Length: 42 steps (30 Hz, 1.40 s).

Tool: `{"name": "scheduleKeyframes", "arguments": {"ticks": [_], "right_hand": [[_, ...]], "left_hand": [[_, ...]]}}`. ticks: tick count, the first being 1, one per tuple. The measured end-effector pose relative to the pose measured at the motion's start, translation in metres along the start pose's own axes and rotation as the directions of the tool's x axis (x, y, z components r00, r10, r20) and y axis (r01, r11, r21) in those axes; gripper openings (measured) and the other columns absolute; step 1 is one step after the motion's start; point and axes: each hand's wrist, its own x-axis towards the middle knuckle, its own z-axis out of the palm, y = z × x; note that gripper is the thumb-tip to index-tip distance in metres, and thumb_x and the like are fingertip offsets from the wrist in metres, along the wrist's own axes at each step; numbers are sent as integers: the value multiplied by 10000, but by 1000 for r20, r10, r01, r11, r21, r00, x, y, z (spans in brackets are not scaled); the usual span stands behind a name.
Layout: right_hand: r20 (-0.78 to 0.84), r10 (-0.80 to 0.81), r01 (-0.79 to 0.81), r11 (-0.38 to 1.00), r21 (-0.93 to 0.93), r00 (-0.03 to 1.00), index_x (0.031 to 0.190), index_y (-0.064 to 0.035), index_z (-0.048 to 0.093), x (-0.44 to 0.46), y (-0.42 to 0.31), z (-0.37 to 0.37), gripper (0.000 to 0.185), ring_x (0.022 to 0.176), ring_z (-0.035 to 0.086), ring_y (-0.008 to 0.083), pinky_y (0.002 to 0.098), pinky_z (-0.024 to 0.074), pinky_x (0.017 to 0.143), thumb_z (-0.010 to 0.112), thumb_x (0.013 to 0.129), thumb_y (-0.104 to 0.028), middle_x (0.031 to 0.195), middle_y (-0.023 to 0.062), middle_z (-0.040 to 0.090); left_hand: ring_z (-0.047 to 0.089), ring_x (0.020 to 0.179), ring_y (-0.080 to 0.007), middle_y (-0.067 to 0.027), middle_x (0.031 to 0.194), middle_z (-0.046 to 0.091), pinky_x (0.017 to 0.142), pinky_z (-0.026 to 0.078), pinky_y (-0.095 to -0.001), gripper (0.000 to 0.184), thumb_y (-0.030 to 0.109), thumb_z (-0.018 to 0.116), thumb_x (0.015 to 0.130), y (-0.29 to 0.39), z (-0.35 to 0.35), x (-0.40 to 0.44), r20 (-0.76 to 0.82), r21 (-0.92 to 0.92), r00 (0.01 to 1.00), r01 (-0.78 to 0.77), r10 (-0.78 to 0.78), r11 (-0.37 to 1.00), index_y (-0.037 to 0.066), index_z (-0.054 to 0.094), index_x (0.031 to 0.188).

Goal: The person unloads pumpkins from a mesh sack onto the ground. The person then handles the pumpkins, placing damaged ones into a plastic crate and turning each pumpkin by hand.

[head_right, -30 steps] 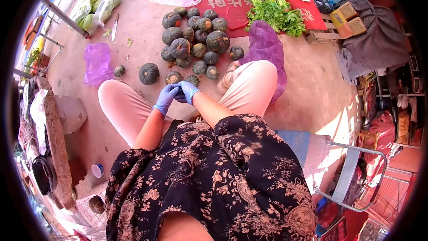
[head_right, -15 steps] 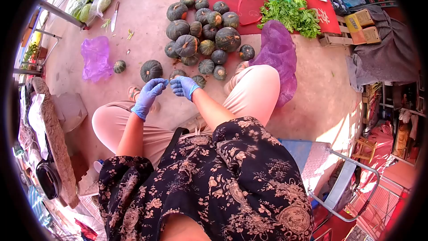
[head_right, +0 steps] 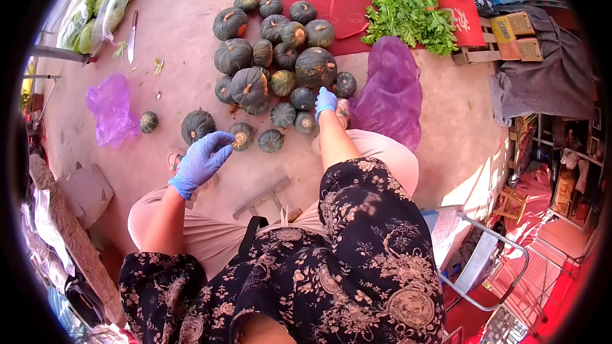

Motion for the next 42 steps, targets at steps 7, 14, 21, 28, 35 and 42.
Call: {"name": "scheduleKeyframes", "arguments": {"ticks": [7, 14, 21, 28, 35, 42], "right_hand": [[64, 303, -309, 912, 270, 951, 1400, -72, 184, 75, -4, -13, 977, 1293, 263, 347, 469, 228, 1034, 522, 716, -683, 1422, 152, 249], [427, 146, -346, 829, 440, 892, 1338, -150, 353, 124, -13, -4, 823, 1240, 340, 323, 506, 293, 1008, 617, 695, -590, 1365, 108, 365], [550, 33, -394, 734, 554, 835, 1301, -180, 413, 120, -19, 2, 651, 1212, 369, 341, 551, 297, 998, 601, 754, -478, 1334, 109, 405], [439, -160, -148, 795, 588, 884, 1288, -164, 423, 118, -8, 17, 591, 1195, 400, 331, 546, 354, 956, 557, 788, -449, 1314, 101, 430], [678, -302, -274, 748, 604, 670, 1269, -158, 444, 55, -57, 47, 571, 1171, 438, 289, 489, 348, 980, 483, 800, -481, 1287, 67, 468], [839, -351, -252, 842, 477, 415, 1241, -138, 467, -80, -100, 118, 531, 1165, 448, 289, 477, 346, 995, 456, 807, -444, 1270, 93, 482]], "left_hand": [[593, 851, -273, -126, 935, 604, 747, 470, -365, 256, 194, 608, 803, -12, 9, 18, -28, 139, 999, 35, -32, 990, 48, 567, 1010], [593, 842, -281, -129, 941, 605, 743, 475, -357, 268, 174, 613, 798, -32, 14, 41, -2, 191, 991, 134, -136, 972, 38, 565, 1025], [595, 837, -270, -123, 933, 604, 740, 474, -357, 271, 163, 625, 792, -36, 13, 55, 37, 162, 981, 184, -192, 970, 42, 562, 1027], [601, 859, -253, -117, 953, 611, 770, 472, -336, 271, 146, 618, 803, -36, 5, 45, 1, 183, 985, 167, -170, 969, 42, 575, 1049], [599, 890, -213, -115, 1008, 600, 781, 475, -310, 337, 165, 619, 814, -45, -11, 20, -19, -1, 951, 309, -309, 951, 23, 536, 1108], [422, 1147, -175, -102, 1325, 383, 946, 374, -302, 631, 269, 616, 843, -33, -48, 23, -199, -738, 935, 54, -293, 672, 70, 301, 1353]]}}
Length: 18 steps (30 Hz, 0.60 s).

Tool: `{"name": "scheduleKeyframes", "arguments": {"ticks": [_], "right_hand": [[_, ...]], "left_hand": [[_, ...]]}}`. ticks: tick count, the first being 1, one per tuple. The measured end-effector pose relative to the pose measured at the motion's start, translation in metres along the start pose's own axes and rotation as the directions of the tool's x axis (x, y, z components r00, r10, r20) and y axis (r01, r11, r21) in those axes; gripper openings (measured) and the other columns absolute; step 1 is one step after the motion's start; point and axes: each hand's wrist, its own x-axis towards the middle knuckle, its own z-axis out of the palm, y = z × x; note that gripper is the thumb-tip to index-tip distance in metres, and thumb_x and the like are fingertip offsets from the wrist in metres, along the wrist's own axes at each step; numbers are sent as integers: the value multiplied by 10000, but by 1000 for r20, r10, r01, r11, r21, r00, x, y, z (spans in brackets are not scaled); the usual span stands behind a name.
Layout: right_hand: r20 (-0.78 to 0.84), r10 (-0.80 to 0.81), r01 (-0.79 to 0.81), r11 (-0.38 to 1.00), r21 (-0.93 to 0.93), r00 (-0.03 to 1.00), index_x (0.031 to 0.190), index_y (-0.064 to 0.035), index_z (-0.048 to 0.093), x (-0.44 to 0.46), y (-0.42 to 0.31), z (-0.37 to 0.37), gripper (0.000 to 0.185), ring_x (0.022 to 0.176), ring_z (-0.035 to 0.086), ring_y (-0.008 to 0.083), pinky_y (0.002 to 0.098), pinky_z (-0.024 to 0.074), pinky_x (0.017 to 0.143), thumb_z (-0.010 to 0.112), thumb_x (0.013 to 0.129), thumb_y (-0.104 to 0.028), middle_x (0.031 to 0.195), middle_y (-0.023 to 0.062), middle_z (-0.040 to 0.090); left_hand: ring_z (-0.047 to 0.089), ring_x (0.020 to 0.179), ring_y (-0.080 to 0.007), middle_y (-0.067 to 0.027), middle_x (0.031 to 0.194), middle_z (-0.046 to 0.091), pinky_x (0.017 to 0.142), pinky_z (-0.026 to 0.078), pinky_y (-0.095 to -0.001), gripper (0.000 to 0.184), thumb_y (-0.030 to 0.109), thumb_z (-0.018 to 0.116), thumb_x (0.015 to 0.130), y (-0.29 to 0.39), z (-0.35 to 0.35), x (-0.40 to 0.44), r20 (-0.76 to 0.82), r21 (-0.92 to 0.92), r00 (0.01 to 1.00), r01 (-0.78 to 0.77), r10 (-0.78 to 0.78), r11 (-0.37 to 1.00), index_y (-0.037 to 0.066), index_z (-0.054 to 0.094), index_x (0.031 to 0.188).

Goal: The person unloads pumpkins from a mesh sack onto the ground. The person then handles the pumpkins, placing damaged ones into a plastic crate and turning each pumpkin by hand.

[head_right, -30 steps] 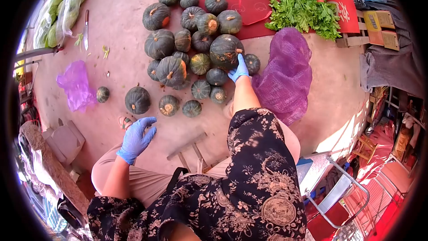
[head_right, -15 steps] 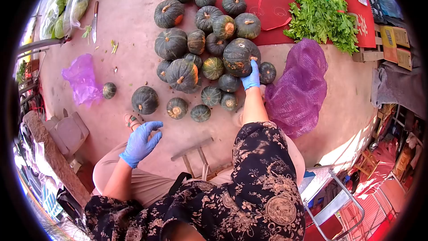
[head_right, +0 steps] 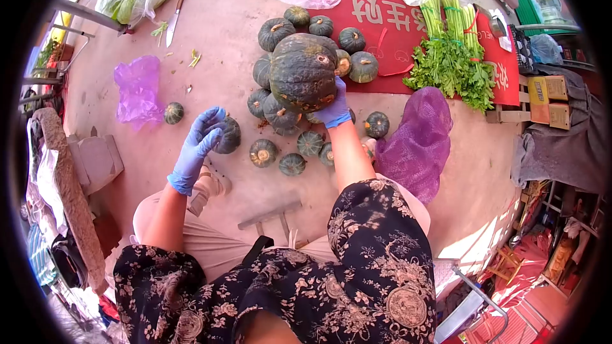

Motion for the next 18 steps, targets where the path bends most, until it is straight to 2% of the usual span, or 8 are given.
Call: {"name": "scheduleKeyframes", "arguments": {"ticks": [5, 8, 9, 12, 13, 14, 15, 18], "right_hand": [[139, 303, -297, 953, -66, 943, 1241, -112, 466, -47, 31, 110, 461, 1147, 469, 273, 457, 384, 972, 389, 884, -394, 1265, 114, 482], [-77, 416, -423, 892, -157, 906, 1219, -116, 491, -81, 54, 167, 514, 1148, 465, 249, 440, 349, 1000, 480, 849, -473, 1249, 97, 503], [-101, 464, -474, 866, -157, 880, 1216, -117, 493, -96, 56, 185, 545, 1029, 545, 230, 421, 449, 890, 474, 853, -522, 1169, 86, 559], [-141, 453, -439, 664, -606, 880, 1172, -109, 517, -120, 46, 192, 535, 811, 611, 204, 367, 522, 696, 456, 860, -540, 1018, 96, 613], [-150, 446, -403, 551, -731, 882, 1228, -80, 471, -123, 39, 187, 529, 943, 583, 239, 347, 511, 681, 413, 900, -490, 1123, 111, 560], [-104, 414, -333, 531, -779, 904, 1196, -66, 488, -125, 33, 185, 499, 884, 594, 225, 332, 511, 658, 421, 905, -466, 1068, 104, 579], [-55, 385, -261, 508, -821, 921, 1164, -52, 505, -128, 29, 187, 472, 824, 605, 211, 318, 510, 635, 430, 910, -442, 1013, 97, 597], [109, 168, -8, 576, -818, 980, 1059, -18, 551, -126, 34, 195, 364, 728, 614, 184, 299, 506, 654, 466, 919, -343, 865, 81, 628]], "left_hand": [[425, 1182, -231, -104, 1321, 420, 995, 332, -388, 634, 453, 510, 864, 23, -2, -14, -96, -339, 986, -159, 134, 927, 90, 328, 1352], [403, 1213, -261, -120, 1339, 405, 1018, 306, -449, 694, 556, 465, 840, -6, -1, -13, 31, -619, 995, -56, 96, 783, 118, 323, 1359], [386, 1232, -281, -117, 1363, 381, 1033, 283, -477, 720, 630, 400, 823, -2, -6, -23, 202, -716, 978, 118, 42, 688, 154, 328, 1359], [377, 1240, -276, -93, 1380, 365, 1042, 265, -476, 706, 648, 340, 832, 6, -4, -49, 331, -863, 939, 262, 92, 433, 176, 334, 1357], [343, 1264, -269, -71, 1394, 346, 1061, 246, -440, 656, 600, 329, 857, 8, 0, -53, 328, -881, 927, 232, 179, 412, 176, 334, 1357], [343, 1264, -276, -79, 1390, 351, 1059, 247, -453, 685, 627, 298, 847, 12, 0, -58, 434, -893, 877, 450, 204, -34, 167, 340, 1354], [344, 1264, -283, -88, 1387, 355, 1057, 248, -467, 717, 653, 266, 838, 17, 1, -63, 510, -673, 814, 579, 278, -460, 158, 345, 1350], [323, 1276, -290, -92, 1400, 331, 1058, 237, -491, 763, 682, 197, 830, 20, -1, -68, 508, -218, 740, 605, 440, -766, 148, 323, 1360]]}}
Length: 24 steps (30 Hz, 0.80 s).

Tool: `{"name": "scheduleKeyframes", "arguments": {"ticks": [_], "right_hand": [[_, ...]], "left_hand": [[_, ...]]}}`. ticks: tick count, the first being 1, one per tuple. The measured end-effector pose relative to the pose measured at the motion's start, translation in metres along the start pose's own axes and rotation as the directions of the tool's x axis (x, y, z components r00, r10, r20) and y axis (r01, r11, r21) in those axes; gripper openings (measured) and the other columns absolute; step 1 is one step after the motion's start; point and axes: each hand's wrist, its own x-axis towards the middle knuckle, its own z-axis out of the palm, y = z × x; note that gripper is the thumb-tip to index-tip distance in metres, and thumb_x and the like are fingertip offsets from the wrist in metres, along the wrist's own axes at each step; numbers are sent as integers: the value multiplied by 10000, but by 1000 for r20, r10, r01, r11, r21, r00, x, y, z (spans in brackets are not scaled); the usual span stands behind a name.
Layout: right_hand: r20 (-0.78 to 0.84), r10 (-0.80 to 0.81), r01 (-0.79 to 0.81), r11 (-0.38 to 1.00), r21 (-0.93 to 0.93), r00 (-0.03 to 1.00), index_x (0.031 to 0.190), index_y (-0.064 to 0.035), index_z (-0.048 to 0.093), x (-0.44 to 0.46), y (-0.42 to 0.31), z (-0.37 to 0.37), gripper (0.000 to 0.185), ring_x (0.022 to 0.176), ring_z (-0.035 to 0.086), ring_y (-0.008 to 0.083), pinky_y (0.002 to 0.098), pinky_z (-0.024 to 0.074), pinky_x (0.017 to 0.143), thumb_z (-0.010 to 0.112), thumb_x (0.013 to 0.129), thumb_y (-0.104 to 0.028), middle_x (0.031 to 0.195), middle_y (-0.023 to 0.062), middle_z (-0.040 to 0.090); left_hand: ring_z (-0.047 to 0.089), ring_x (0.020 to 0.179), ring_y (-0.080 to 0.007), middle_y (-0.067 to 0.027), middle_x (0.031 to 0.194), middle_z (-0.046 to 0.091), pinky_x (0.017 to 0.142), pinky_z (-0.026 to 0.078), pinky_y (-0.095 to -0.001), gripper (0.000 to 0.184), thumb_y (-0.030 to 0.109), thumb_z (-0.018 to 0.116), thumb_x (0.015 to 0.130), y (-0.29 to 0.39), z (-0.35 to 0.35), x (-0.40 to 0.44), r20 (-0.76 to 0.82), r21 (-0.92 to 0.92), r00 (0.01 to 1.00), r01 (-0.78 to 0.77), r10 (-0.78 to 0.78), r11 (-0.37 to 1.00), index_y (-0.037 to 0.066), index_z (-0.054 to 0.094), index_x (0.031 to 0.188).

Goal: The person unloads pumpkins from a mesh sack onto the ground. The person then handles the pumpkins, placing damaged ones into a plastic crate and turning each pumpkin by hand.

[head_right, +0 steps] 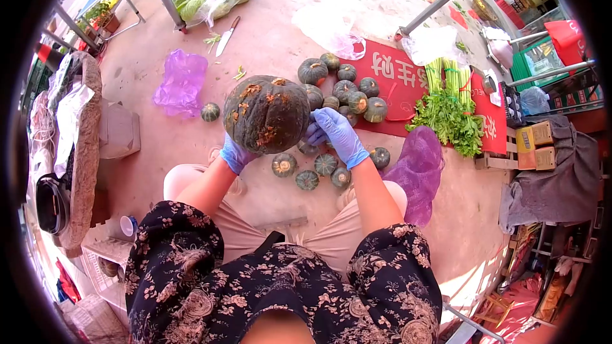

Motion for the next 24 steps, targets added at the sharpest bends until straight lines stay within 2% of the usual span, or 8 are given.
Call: {"name": "scheduleKeyframes", "arguments": {"ticks": [3, 5, 6, 7, 10, 13, 15, 24], "right_hand": [[-145, -240, 246, 969, 31, 960, 1152, -14, 501, 20, 6, 0, 401, 872, 587, 129, 258, 466, 802, 553, 882, -306, 993, 61, 609], [-68, -462, 454, 885, -104, 884, 1199, -13, 463, 34, -6, 9, 513, 984, 539, 154, 289, 420, 883, 603, 837, -350, 1094, 77, 564], [-36, -555, 543, 824, -164, 831, 1222, -12, 444, 36, -11, 12, 573, 1039, 515, 166, 304, 397, 924, 629, 815, -372, 1144, 85, 541], [41, -549, 543, 808, -228, 835, 1280, -9, 381, 38, -14, 10, 791, 1150, 430, 198, 336, 311, 1008, 704, 711, -455, 1259, 105, 449], [246, -545, 568, 566, -597, 801, 1328, -31, 326, 31, -30, 11, 1070, 1226, 342, 276, 377, 236, 1053, 756, 515, -575, 1318, 139, 374], [376, -458, 568, 414, -711, 806, 1340, -42, 308, 23, -38, 6, 1119, 1244, 303, 302, 398, 210, 1056, 744, 481, -612, 1328, 142, 351], [335, -444, 534, 470, -703, 831, 1339, -43, 308, 20, -33, -1, 1118, 1245, 297, 303, 404, 203, 1052, 728, 486, -631, 1328, 134, 351], [344, -446, 503, 312, -806, 827, 1300, -56, 372, 3, -42, -5, 1046, 1227, 330, 298, 410, 232, 1019, 724, 495, -623, 1302, 128, 387]], "left_hand": [[326, 1275, -286, -92, 1403, 326, 1063, 235, -480, 768, 687, 204, 826, 7, 9, 3, 20, 79, 998, -60, 59, 995, 150, 322, 1361], [331, 1272, -287, -95, 1403, 325, 1065, 235, -475, 771, 693, 212, 822, 19, 17, 7, 13, 229, 989, -145, 145, 963, 152, 326, 1360], [334, 1270, -292, -99, 1402, 325, 1064, 234, -480, 774, 698, 219, 819, 23, 14, 8, 96, 641, 981, -192, 171, 743, 155, 328, 1360], [336, 1269, -298, -103, 1401, 325, 1063, 233, -486, 778, 703, 226, 815, 26, 11, 10, 178, 903, 964, -239, 195, 356, 158, 330, 1359], [328, 1272, -311, -110, 1401, 323, 1063, 229, -494, 781, 705, 228, 813, 30, 3, 23, 197, 975, 893, -220, 404, 10, 160, 323, 1364], [316, 1279, -322, -115, 1408, 310, 1062, 223, -501, 795, 714, 229, 807, 45, -8, 25, 124, 962, 943, -191, 308, 196, 159, 313, 1370], [309, 1283, -323, -119, 1412, 302, 1063, 218, -505, 804, 719, 227, 804, 49, -15, 28, 72, 956, 947, -155, 314, 248, 159, 302, 1375], [281, 1300, -301, -106, 1427, 272, 1070, 211, -483, 776, 701, 193, 821, 44, -38, 45, 6, 983, 942, -67, 336, 171, 180, 259, 1393]]}}
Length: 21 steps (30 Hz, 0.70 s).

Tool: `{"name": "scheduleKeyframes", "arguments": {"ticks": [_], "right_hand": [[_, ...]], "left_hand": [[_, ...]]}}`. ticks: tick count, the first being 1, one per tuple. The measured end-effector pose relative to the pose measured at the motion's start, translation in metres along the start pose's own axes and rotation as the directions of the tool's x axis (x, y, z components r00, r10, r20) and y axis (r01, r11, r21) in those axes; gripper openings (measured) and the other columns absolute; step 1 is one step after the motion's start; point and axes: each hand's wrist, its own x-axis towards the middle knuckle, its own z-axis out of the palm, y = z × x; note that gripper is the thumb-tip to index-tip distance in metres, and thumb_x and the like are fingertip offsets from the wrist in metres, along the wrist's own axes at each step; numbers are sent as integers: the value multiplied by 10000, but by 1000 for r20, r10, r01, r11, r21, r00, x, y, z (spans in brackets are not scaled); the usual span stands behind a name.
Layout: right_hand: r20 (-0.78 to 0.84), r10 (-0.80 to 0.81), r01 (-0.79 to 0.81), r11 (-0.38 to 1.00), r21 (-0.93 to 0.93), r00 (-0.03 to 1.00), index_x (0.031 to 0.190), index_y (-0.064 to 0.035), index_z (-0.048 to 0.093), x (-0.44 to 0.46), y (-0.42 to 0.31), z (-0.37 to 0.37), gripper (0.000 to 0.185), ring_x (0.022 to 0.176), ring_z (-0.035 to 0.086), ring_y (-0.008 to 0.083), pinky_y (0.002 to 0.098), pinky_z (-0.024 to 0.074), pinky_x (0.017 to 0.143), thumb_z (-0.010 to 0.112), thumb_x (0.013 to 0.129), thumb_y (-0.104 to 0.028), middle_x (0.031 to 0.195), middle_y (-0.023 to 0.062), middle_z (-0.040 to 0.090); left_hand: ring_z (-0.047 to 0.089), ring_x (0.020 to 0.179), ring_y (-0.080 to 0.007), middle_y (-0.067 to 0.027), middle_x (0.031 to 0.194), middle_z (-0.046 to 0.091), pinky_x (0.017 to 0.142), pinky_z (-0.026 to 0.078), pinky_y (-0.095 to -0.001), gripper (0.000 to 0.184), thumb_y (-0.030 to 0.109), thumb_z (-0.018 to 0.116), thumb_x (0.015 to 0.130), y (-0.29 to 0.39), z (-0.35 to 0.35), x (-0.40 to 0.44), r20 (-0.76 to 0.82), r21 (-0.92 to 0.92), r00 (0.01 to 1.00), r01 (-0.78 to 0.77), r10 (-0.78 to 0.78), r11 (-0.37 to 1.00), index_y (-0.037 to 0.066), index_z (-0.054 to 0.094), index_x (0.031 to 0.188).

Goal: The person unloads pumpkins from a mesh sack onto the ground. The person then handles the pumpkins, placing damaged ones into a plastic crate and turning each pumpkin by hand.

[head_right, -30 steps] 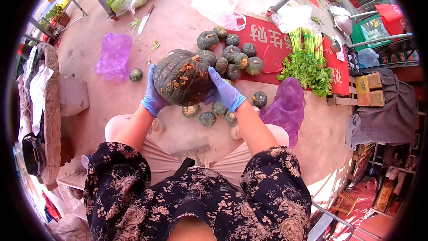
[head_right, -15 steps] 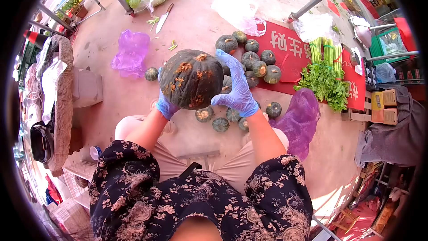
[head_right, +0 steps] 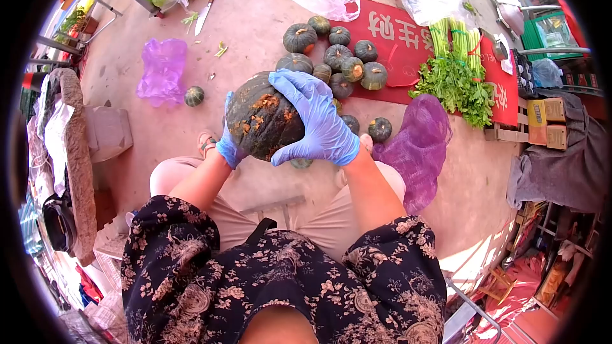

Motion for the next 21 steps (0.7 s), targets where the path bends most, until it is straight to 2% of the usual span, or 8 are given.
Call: {"name": "scheduleKeyframes", "arguments": {"ticks": [2, 3, 7, 16, 21], "right_hand": [[-1, 10, -10, 1000, -4, 1000, 1313, -77, 379, -2, -1, 0, 1044, 1215, 338, 299, 404, 226, 1032, 757, 481, -582, 1307, 123, 383], [0, 14, -14, 1000, -7, 1000, 1319, -88, 382, -2, -1, 0, 1045, 1209, 342, 300, 400, 224, 1038, 774, 473, -561, 1309, 121, 381], [-3, 94, -93, 995, 38, 996, 1308, -114, 419, -2, 4, 6, 964, 1215, 340, 296, 387, 236, 1039, 788, 507, -501, 1334, 122, 367], [22, 48, -48, 999, 0, 999, 1318, -114, 420, 6, -1, 14, 949, 1267, 301, 293, 385, 222, 1055, 778, 520, -483, 1377, 135, 325], [45, 35, -37, 998, 52, 998, 1315, -117, 426, 12, -4, 20, 938, 1279, 290, 292, 388, 222, 1056, 774, 523, -478, 1388, 133, 313]], "left_hand": [[253, 1312, -304, -107, 1441, 238, 1081, 192, -475, 759, 683, 177, 834, -4, 0, 2, -8, 66, 1000, 1, -1, 998, 183, 228, 1402], [242, 1318, -299, -102, 1444, 232, 1086, 179, -471, 764, 690, 178, 828, -7, 3, 3, -67, 106, 998, -1, 8, 994, 190, 224, 1404], [236, 1322, -295, -102, 1448, 221, 1091, 161, -470, 759, 689, 191, 824, -10, 2, 5, -52, 131, 999, -6, 13, 991, 202, 221, 1406], [278, 1302, -304, -114, 1431, 261, 1082, 201, -461, 702, 619, 201, 864, 1, 0, -1, -62, 101, 995, -68, 75, 993, 162, 254, 1395], [280, 1301, -299, -112, 1429, 266, 1081, 206, -462, 686, 598, 203, 875, 5, 0, -9, -46, 93, 994, -94, 98, 991, 152, 257, 1393]]}}
